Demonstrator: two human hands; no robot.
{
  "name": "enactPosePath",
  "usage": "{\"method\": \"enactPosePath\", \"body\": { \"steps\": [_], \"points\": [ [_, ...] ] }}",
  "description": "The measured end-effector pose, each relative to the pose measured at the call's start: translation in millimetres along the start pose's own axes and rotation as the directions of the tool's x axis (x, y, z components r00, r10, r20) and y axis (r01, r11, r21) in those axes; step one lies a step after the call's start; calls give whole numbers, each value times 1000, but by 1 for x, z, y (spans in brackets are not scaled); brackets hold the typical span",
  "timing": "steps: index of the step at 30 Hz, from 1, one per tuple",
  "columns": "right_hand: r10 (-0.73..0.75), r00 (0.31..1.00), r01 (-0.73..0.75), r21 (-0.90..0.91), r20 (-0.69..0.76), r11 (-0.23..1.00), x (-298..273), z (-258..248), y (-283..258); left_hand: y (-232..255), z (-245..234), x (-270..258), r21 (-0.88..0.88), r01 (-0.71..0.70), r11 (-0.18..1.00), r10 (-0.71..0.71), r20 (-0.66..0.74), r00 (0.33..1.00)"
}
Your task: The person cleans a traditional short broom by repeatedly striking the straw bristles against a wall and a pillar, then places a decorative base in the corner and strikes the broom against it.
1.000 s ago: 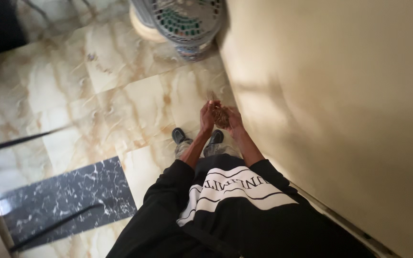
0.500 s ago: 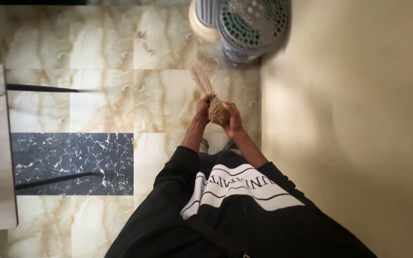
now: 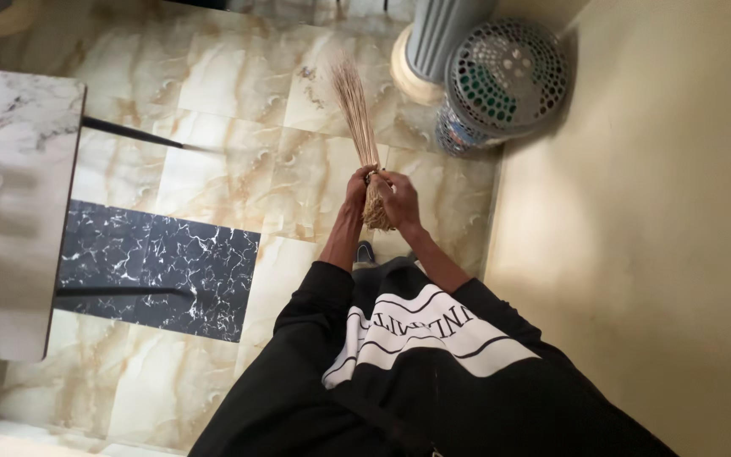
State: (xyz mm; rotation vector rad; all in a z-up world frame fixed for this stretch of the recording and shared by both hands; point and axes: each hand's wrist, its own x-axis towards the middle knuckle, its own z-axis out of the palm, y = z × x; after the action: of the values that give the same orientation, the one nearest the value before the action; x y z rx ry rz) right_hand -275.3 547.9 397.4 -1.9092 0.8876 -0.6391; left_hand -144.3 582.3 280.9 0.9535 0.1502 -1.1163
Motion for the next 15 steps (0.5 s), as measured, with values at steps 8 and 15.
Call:
{"method": "enactPosePath", "body": {
  "steps": [8,15],
  "points": [
    [126,979,-128,4,158,992,21,-1,-58,24,-9,-3,12,-146,989,142,160,977],
    [35,993,-9,-215,117,976,23,-6,-71,9,-10,-3,-87,-161,983,177,244,953]
  ]
}}
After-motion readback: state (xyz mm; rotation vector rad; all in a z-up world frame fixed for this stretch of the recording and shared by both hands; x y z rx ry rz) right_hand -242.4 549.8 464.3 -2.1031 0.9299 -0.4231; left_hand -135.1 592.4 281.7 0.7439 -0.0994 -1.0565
